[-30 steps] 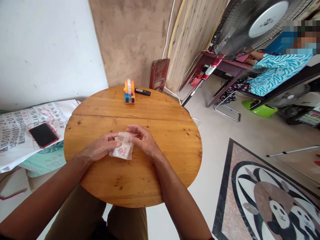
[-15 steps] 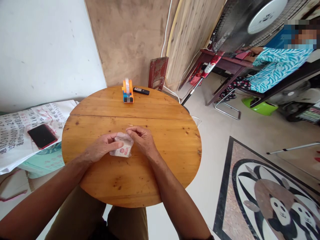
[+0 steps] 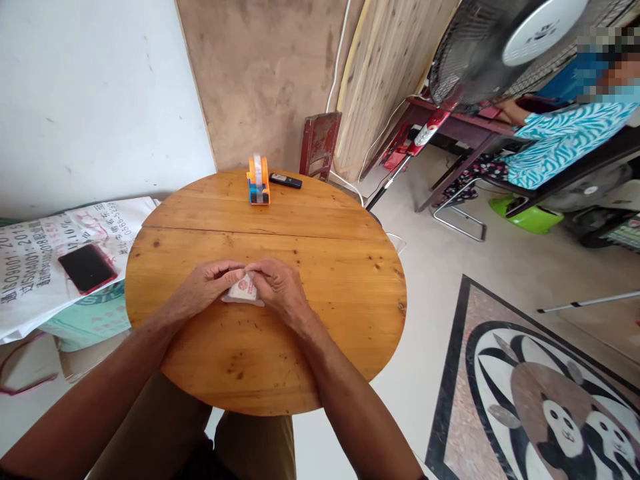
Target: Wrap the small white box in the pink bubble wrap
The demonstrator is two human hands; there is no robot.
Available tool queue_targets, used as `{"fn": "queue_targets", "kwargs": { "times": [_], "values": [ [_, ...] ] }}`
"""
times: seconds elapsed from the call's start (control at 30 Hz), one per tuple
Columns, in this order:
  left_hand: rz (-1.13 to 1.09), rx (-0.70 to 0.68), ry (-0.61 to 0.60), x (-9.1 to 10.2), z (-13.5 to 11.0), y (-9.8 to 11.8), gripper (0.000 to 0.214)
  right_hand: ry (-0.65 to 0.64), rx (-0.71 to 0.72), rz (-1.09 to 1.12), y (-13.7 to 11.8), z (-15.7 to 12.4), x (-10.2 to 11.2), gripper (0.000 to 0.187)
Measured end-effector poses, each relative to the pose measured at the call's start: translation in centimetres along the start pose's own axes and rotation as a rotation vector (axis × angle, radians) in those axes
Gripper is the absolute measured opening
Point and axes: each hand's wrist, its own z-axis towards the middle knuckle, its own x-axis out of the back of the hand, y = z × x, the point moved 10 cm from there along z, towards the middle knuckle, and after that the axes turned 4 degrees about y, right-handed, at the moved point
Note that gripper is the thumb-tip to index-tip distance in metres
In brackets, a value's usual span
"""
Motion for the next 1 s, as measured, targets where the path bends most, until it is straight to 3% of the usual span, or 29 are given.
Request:
{"fn": "queue_targets", "kwargs": {
  "times": [0.1,0.3,0.53,1.0],
  "values": [
    [-0.069,0.048,-0.002,0.1,-0.1,-0.3,0.039,-0.026,0.096,-0.077,-0.8,-0.2,-0.3,0.021],
    [-0.129,0.170,-0.008,0.4,-0.4,-0.8,0.052,-0.060,0.136,-0.144,-0.8,-0.6,-0.6,0.024],
    [-0.151,0.170,-0.016,0.2,-0.3,-0.7,0.045,-0.028,0.215,-0.184,-1.1,-0.8,-0.4,0.023],
    [-0.093,0.108,0.025,0.6,0.1,-0.5,0.030,-0.130,0.251,-0.298,-2.2,-0.9,-0.7,0.018]
  ]
}}
